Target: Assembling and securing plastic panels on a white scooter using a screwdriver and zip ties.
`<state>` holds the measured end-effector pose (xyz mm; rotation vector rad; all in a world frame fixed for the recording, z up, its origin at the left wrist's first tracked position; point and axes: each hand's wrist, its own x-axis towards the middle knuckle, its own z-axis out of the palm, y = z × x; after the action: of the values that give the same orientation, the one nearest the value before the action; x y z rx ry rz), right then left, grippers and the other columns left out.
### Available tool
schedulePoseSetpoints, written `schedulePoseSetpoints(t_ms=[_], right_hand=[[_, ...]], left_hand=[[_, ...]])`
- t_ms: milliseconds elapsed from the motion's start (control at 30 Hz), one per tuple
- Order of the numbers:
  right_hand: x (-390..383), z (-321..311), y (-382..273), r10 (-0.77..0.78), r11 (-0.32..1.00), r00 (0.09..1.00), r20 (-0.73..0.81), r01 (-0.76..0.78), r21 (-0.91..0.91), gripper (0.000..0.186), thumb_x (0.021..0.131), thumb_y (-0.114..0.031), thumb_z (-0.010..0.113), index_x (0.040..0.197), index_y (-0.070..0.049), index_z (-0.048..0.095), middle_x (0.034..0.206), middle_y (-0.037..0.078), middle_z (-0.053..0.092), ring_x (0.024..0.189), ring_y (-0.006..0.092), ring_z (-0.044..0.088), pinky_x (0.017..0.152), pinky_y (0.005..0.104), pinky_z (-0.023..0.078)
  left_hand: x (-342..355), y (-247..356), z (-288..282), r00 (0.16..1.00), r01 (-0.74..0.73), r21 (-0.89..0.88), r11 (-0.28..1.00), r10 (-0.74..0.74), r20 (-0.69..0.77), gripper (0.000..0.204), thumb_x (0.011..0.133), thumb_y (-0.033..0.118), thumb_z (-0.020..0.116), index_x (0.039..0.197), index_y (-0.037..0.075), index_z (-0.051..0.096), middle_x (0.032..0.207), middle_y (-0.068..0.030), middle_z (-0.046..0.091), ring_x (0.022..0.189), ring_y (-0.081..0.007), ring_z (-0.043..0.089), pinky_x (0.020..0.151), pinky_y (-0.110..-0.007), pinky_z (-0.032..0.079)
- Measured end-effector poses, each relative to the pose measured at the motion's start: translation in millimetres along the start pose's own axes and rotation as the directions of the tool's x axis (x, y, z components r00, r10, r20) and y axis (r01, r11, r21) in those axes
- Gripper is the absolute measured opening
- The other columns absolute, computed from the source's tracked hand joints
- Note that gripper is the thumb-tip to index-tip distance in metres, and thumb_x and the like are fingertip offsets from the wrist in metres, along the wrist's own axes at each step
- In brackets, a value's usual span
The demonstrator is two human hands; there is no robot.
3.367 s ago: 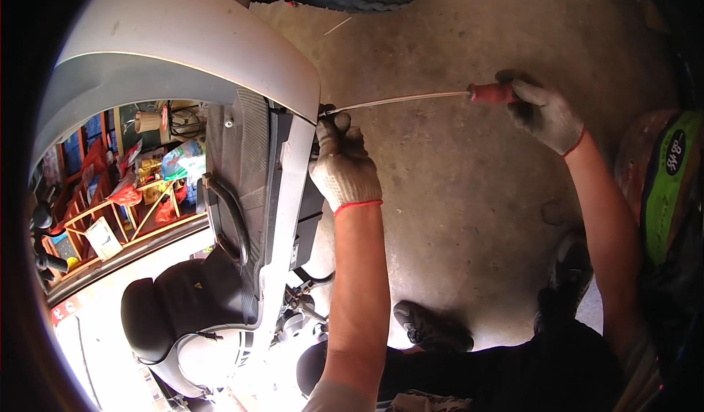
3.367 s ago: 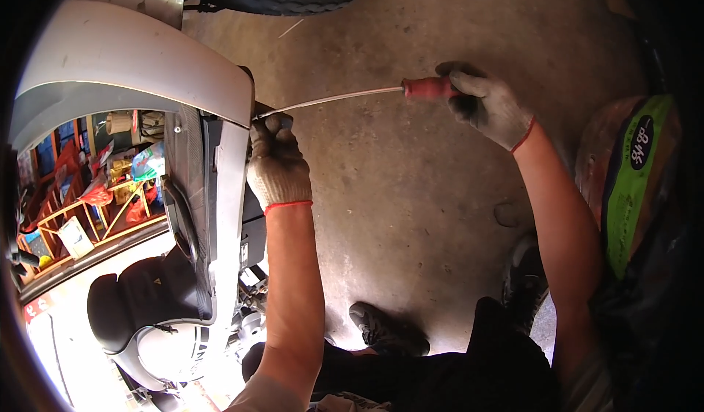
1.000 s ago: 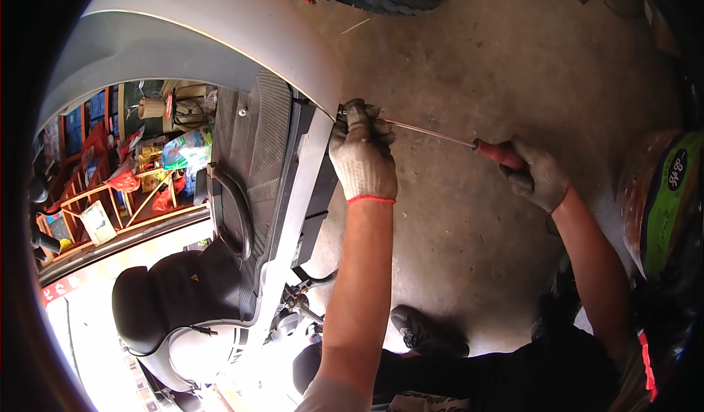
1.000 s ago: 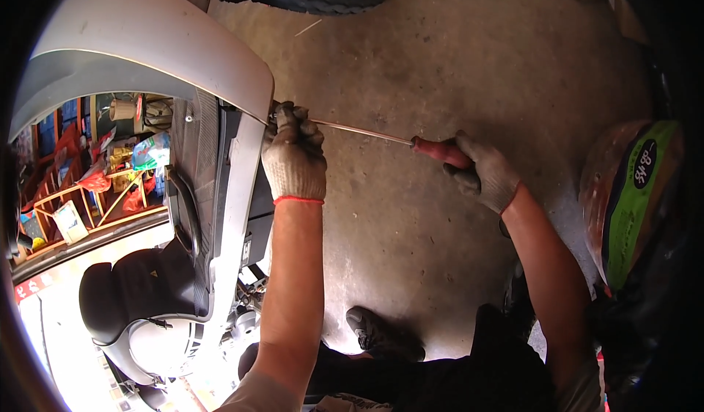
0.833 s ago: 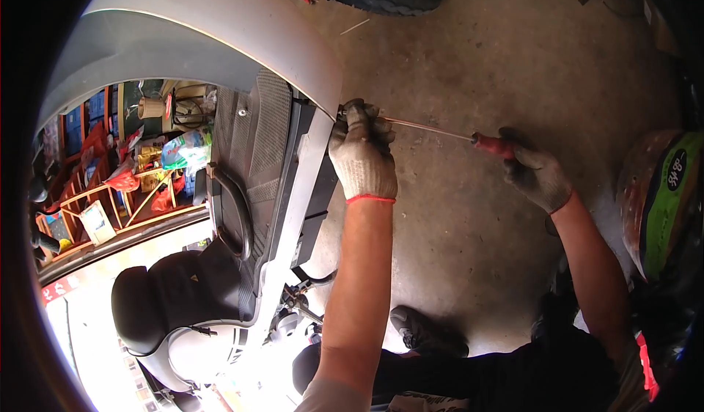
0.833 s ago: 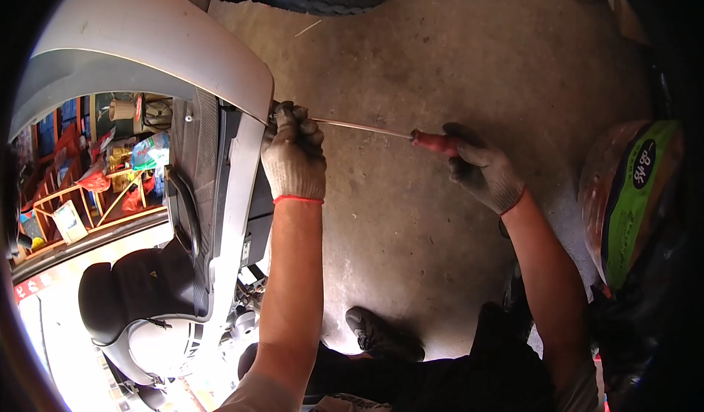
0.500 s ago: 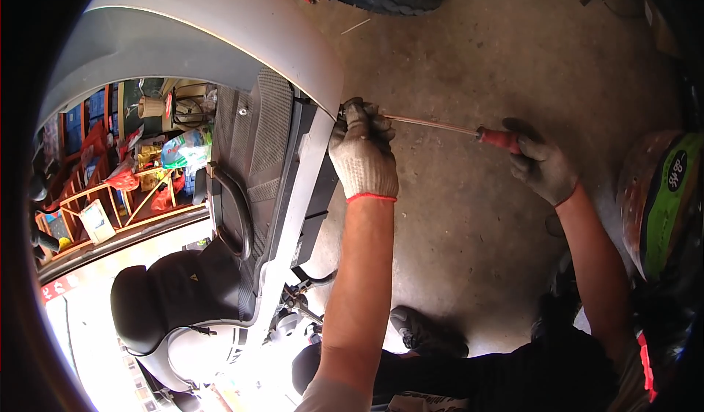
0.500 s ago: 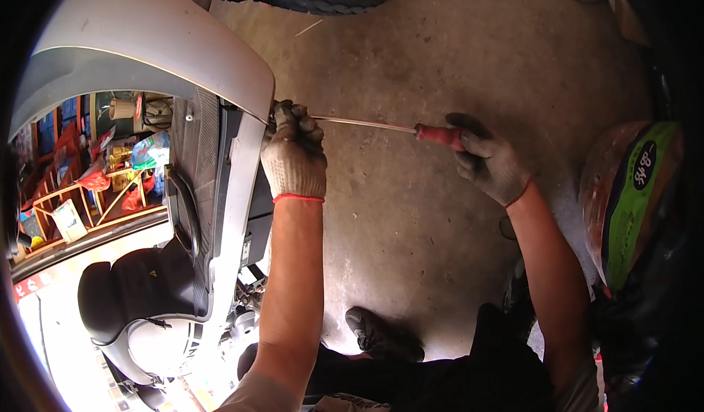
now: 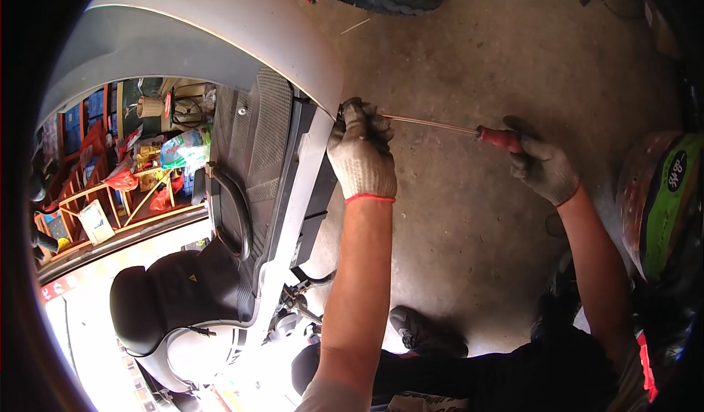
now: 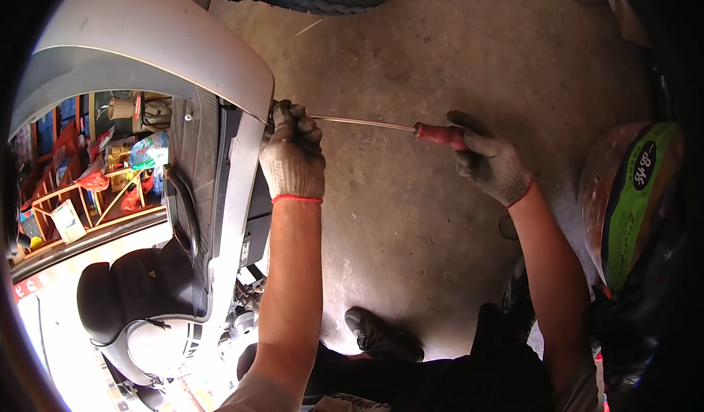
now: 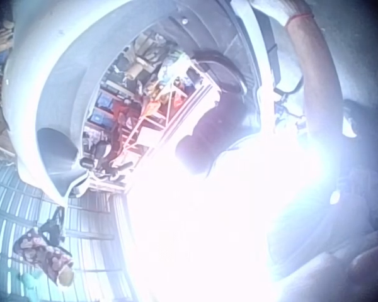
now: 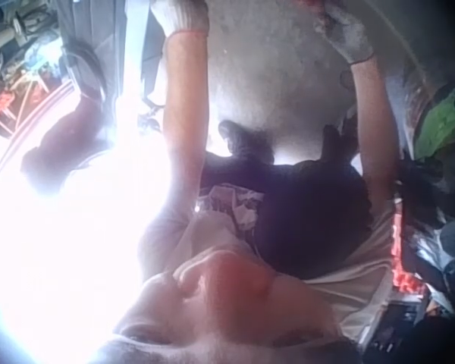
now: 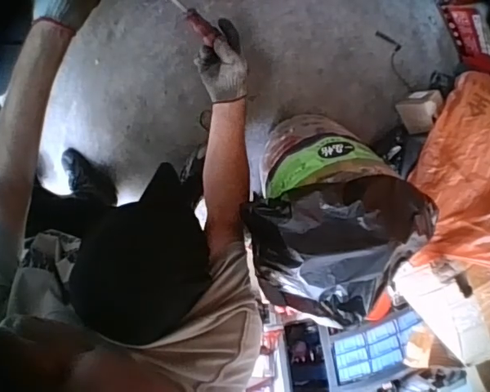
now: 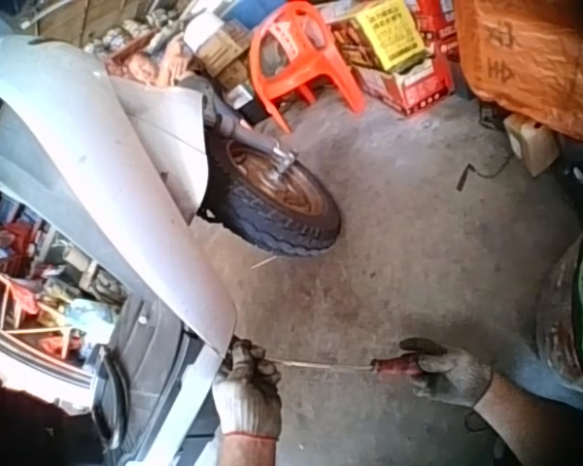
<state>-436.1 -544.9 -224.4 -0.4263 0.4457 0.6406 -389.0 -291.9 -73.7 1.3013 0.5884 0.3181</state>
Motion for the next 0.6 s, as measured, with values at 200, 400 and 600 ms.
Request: schedulePoseSetpoints(t_ms=[200,400,600], right_hand=[[1.9,0.2,-3.7,0.081,0.977,0.995,-0.055,-0.091,-0.193,0.039,0.107,-0.032,0.052,0.130,-0.002,0.059,0.088,0.003,0.061,0.056,0.0065,0.045,0.051,0.0251,0.038],[3.1,-2.9,-3.2,0.080,0.984,0.995,0.063,-0.069,-0.166,0.035,0.107,-0.034,0.052,0.119,-0.002,0.061,0.089,0.005,0.061,0.055,0.0085,0.046,0.048,0.0263,0.037],[1.9,-3.8,-2.5,0.042,0.990,0.999,0.021,-0.039,-0.138,0.034,0.105,-0.031,0.055,0.123,-0.002,0.061,0.092,0.005,0.061,0.055,0.0090,0.047,0.049,0.0259,0.039]], left_hand=[[1.8,-0.5,-1.2,1.000,0.004,-0.004,1.000,-0.004,0.006,0.015,0.106,0.016,0.058,0.110,0.003,0.063,0.087,-0.0071,0.066,0.064,-0.0158,0.059,0.056,-0.029,0.047],[3.3,-0.8,-2.2,1.000,-0.004,-0.001,1.000,0.004,0.000,0.015,0.106,0.017,0.060,0.110,0.003,0.063,0.087,-0.0075,0.066,0.064,-0.0163,0.059,0.056,-0.030,0.047],[2.7,-0.1,-2.9,1.000,0.008,-0.010,1.000,-0.008,-0.005,0.016,0.105,0.017,0.061,0.109,0.003,0.063,0.087,-0.0074,0.067,0.065,-0.0159,0.060,0.056,-0.030,0.048]])
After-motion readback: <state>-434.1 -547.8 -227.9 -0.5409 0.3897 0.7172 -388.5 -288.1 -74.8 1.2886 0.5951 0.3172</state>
